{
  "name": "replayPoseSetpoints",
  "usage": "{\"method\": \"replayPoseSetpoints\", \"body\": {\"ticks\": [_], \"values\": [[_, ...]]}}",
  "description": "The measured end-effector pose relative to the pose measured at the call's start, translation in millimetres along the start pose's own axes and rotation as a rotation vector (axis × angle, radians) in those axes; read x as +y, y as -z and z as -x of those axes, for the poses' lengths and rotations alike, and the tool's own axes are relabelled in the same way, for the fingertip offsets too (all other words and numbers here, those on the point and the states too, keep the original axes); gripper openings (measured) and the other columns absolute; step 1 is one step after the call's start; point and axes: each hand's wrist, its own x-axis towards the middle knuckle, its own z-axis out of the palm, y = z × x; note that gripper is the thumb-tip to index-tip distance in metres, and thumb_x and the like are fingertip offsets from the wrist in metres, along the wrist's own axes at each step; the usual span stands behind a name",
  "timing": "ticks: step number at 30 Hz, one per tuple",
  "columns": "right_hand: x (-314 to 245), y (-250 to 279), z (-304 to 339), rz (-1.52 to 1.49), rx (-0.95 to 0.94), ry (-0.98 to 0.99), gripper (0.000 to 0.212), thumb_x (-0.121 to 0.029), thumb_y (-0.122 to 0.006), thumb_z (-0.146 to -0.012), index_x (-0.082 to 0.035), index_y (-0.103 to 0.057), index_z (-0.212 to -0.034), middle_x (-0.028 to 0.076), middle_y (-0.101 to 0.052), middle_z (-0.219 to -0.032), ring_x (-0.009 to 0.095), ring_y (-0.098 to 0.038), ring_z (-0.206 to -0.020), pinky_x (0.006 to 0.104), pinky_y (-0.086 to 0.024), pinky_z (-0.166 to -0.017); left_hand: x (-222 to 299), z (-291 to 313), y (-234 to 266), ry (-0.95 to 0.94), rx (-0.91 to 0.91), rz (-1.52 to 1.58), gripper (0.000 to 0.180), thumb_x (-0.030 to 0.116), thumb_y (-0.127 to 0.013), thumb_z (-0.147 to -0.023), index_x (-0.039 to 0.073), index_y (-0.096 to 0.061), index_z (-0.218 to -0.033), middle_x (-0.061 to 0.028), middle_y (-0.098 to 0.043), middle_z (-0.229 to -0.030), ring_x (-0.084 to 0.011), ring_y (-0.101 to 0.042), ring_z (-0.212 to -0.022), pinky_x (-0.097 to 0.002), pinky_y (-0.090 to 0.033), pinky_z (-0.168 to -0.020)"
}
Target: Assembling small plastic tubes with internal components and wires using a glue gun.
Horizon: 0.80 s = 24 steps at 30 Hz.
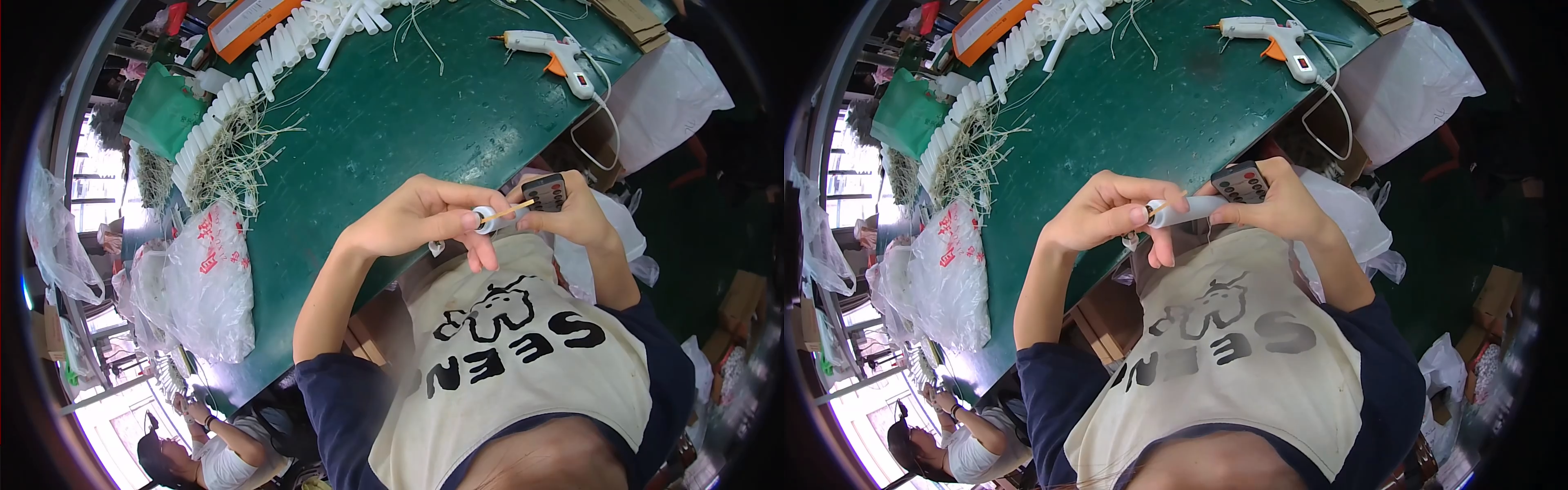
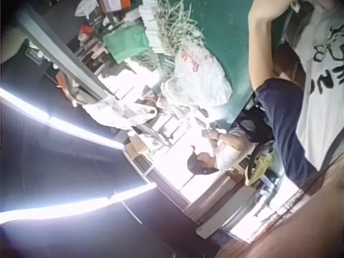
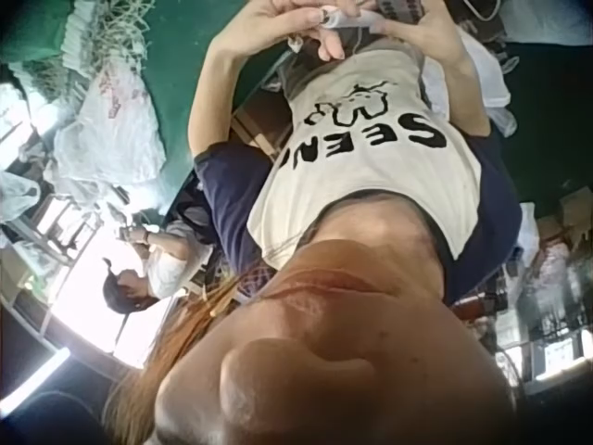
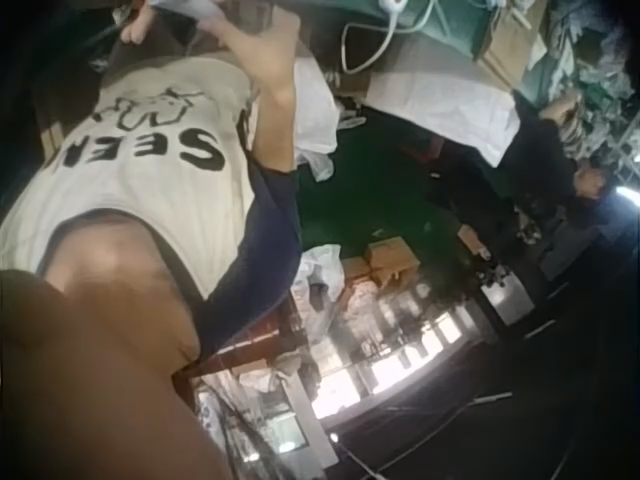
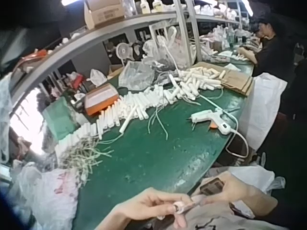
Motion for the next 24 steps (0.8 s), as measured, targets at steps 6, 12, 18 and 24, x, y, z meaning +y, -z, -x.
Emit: {"method": "replayPoseSetpoints", "body": {"ticks": [6, 12, 18, 24], "values": [[-7.8, -3.7, 0.2, -0.046, 0.031, -0.08, 0.023, -0.003, -0.076, -0.067, 0.001, -0.067, -0.088, -0.001, -0.06, -0.074, 0.005, -0.052, -0.066, 0.021, -0.041, -0.06, -1.0, -0.7, 0.6, 0.032, 0.02, 0.056, 0.029, 0.01, -0.044, -0.095, -0.001, -0.056, -0.119, -0.0148, -0.068, -0.082, -0.0188, -0.067, -0.079, -0.0265, -0.051, -0.073], [-6.7, -3.1, 1.4, -0.051, 0.047, -0.095, 0.02, 0.0, -0.074, -0.068, 0.002, -0.067, -0.087, 0.001, -0.062, -0.074, 0.006, -0.054, -0.065, 0.0211, -0.042, -0.059, -1.7, -3.2, 0.1, 0.014, 0.013, -0.032, 0.028, 0.009, -0.045, -0.093, 0.0, -0.058, -0.116, -0.0115, -0.068, -0.079, -0.014, -0.066, -0.076, -0.0238, -0.048, -0.071], [-4.6, -1.1, 4.9, 0.001, 0.083, -0.111, 0.02, 0.001, -0.072, -0.067, 0.004, -0.068, -0.086, 0.003, -0.061, -0.071, 0.008, -0.054, -0.062, 0.0211, -0.041, -0.055, -6.3, -5.8, -2.7, 0.001, 0.057, -0.052, 0.026, 0.008, -0.047, -0.09, 0.001, -0.061, -0.111, -0.0083, -0.069, -0.076, -0.0092, -0.063, -0.073, -0.0208, -0.044, -0.065], [-4.9, -2.3, 5.0, 0.021, 0.101, -0.051, 0.021, 0.002, -0.07, -0.065, 0.003, -0.069, -0.086, 0.005, -0.062, -0.07, 0.01, -0.055, -0.064, 0.0221, -0.042, -0.056, -6.6, -7.9, -4.7, -0.025, 0.025, -0.038, 0.024, 0.008, -0.048, -0.09, 0.002, -0.061, -0.109, -0.008, -0.069, -0.076, -0.0083, -0.062, -0.071, -0.0202, -0.043, -0.063]]}}
